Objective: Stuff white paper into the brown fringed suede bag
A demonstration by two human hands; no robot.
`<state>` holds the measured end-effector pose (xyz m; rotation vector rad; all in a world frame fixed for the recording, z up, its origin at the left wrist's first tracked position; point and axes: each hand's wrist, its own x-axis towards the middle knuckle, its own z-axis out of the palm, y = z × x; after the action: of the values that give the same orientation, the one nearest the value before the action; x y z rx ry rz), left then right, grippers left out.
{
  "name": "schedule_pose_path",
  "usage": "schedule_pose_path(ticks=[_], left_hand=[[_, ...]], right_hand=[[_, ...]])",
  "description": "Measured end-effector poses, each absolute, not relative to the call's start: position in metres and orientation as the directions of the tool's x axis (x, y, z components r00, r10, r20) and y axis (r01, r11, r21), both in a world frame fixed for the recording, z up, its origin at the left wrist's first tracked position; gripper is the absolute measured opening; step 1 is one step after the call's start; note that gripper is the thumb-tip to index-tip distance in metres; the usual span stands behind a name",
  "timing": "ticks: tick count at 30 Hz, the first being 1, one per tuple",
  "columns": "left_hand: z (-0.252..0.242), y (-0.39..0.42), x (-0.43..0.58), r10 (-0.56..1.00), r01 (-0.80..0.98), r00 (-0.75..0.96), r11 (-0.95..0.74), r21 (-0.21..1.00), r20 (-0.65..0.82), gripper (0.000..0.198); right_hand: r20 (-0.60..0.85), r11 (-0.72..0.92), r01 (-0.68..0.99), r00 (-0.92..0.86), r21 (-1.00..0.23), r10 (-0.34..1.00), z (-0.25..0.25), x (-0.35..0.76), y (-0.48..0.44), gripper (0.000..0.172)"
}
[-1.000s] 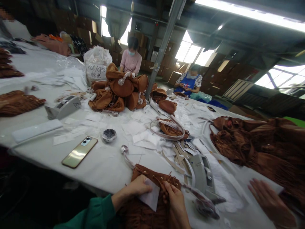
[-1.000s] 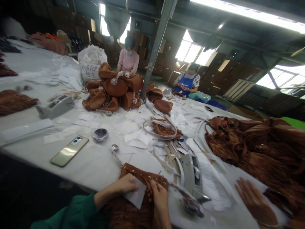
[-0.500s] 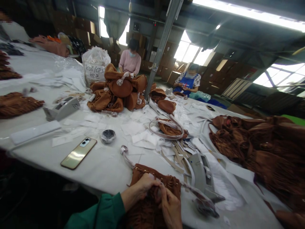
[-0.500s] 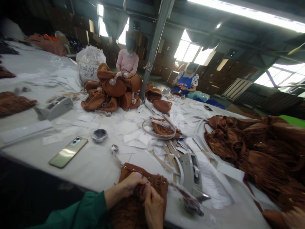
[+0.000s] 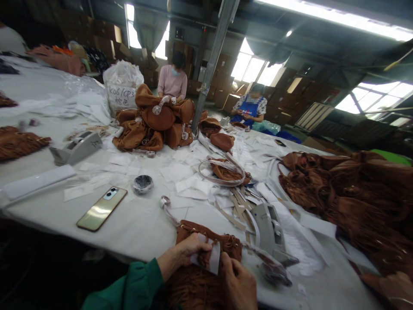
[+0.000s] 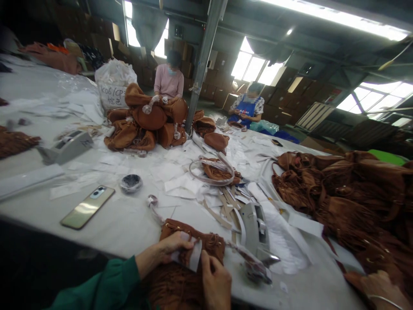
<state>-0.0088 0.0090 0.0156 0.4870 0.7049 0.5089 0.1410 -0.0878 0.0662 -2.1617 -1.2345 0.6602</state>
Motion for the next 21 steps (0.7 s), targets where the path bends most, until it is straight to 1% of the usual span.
schedule_pose_path(ticks=[1, 3, 6, 8, 11, 13, 15, 17, 21], left_hand=[[0.017, 0.008, -0.010, 0.586, -0.272, 0.663, 0.768, 0.580, -0.465, 0.034], [0.021, 0.005, -0.014, 0.587, -0.274, 0.683, 0.758, 0.592, -0.435, 0.034], [0.025, 0.001, -0.017, 0.600, -0.279, 0.694, 0.735, 0.618, -0.399, 0.033], [0.026, 0.000, -0.016, 0.609, -0.276, 0.691, 0.720, 0.636, -0.389, 0.028], [0.025, 0.001, -0.012, 0.624, -0.259, 0.677, 0.698, 0.667, -0.390, 0.022], [0.024, 0.002, -0.010, 0.638, -0.249, 0.661, 0.684, 0.686, -0.395, 0.022], [0.023, 0.002, -0.009, 0.645, -0.240, 0.650, 0.676, 0.697, -0.402, 0.023], [0.022, 0.002, -0.009, 0.645, -0.234, 0.649, 0.675, 0.700, -0.404, 0.024], [0.022, 0.000, -0.009, 0.633, -0.252, 0.668, 0.687, 0.681, -0.391, 0.028]], right_hand=[[-0.133, -0.379, 0.596, 0.415, -0.707, 0.900, 0.062, 0.132, -0.083, 0.056], [-0.098, -0.340, 0.584, 0.405, -0.737, 0.909, 0.051, 0.122, -0.075, 0.054], [-0.073, -0.335, 0.576, 0.428, -0.746, 0.901, 0.039, 0.120, -0.072, 0.053], [-0.037, -0.311, 0.598, 0.425, -0.739, 0.905, 0.037, 0.121, -0.075, 0.050], [0.121, -0.202, 0.693, 0.387, -0.692, 0.914, 0.035, 0.117, -0.083, 0.048], [0.262, -0.082, 0.771, 0.311, -0.631, 0.913, 0.032, 0.113, -0.086, 0.047], [0.365, 0.021, 0.832, 0.220, -0.554, 0.905, 0.028, 0.111, -0.086, 0.047], [0.395, 0.054, 0.862, 0.175, -0.505, 0.902, 0.025, 0.111, -0.085, 0.047], [0.363, -0.011, 0.859, 0.228, -0.511, 0.903, 0.023, 0.118, -0.081, 0.046]])
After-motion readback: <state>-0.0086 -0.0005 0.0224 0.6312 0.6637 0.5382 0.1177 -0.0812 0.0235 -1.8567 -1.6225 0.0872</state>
